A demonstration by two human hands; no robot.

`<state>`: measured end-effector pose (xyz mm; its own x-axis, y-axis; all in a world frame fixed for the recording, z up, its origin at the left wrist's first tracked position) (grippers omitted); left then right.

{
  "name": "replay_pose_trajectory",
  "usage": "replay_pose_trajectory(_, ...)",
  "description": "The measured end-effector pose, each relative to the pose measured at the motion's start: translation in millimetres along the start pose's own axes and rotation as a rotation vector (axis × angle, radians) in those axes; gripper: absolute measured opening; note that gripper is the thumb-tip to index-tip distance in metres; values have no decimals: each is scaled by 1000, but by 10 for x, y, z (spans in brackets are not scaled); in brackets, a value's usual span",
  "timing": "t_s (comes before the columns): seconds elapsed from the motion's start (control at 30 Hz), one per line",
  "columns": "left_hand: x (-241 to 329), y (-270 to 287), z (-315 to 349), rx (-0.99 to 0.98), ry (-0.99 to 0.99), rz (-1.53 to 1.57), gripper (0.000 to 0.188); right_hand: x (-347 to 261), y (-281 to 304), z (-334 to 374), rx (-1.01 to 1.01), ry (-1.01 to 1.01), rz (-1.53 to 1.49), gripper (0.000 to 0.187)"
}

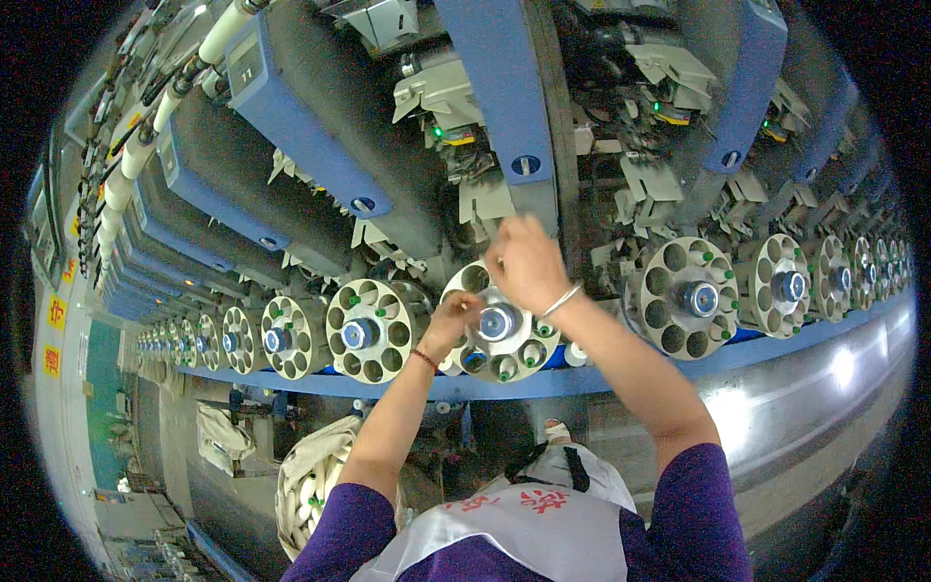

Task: The person repeatedly picks white cylindrical spools from a large cloth bag and places them into circular slots on a row of textile machines. The person occasionally reaches up to adjust a lever or switch on the machine above the spool rack. The task continues along the machine line with the same pick-and-place pattern.

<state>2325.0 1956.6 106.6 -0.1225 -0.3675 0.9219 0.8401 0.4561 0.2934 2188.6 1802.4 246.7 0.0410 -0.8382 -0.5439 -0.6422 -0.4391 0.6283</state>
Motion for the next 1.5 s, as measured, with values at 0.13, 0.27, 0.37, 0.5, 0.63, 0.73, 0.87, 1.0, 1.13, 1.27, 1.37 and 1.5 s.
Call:
replay_pose_trajectory(0.13, -655, 120, 317, 182, 47, 128, 34, 331, -765, 608, -598, -155, -149, 27)
replay_pose_trajectory(0.27, -1068, 142, 1082, 227, 183, 226, 21, 681, -837, 1021, -535, -408, -12, 27)
replay_pose_trajectory(0.37, -1192, 65, 1649, 273, 186, 226, 18, 726, -709, 1121, -695, -347, 241, 23)
replay_pose_trajectory(0.5, -1257, -71, 2394, 337, 315, 131, 21, 619, -436, 1081, -490, -290, 97, 17)
replay_pose_trajectory(0.63, -1249, -183, 2497, 213, 293, 232, 21, 405, -219, 1216, -356, -247, -25, 11)
replay_pose_trajectory(0.73, -1094, -390, 2003, 26, 210, 214, 26, 180, -183, 1385, -337, -290, 38, 14)
replay_pose_trajectory(0.87, -668, -954, 1210, -163, 319, 341, 44, -122, -165, 1503, -264, -302, 87, 16)
replay_pose_trajectory(1.0, -307, -1456, 673, -194, 522, 633, 55, -254, -81, 1588, -318, -380, 73, 18)
replay_pose_trajectory(1.13, -350, -1794, 483, 242, 16, 19, 46, -188, 55, 1670, -259, -212, 23, 16)
replay_pose_trajectory(1.27, -1011, -1671, 922, 121, -118, -430, 37, 136, 127, 1658, -225, -319, -23, 14)
replay_pose_trajectory(1.37, -1615, -1241, 1694, -413, 90, -882, 27, 380, 72, 1509, -254, -383, -41, 18)
replay_pose_trajectory(1.5, -1810, -698, 2697, -191, 197, -786, 25, 309, -257, 1165, -518, -240, 339, 43)
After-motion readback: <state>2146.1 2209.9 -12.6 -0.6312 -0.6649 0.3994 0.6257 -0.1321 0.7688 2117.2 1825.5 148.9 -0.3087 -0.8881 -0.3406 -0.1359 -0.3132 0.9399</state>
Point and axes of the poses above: each hand's wrist, its own z-axis away from the middle knuckle, its own y-axis out of the back of the hand, x = y × z, the point moved 2 cm from there along -z, towards the middle knuckle, and after that the axes turned 10 degrees about -z, right-handed, at the moved point
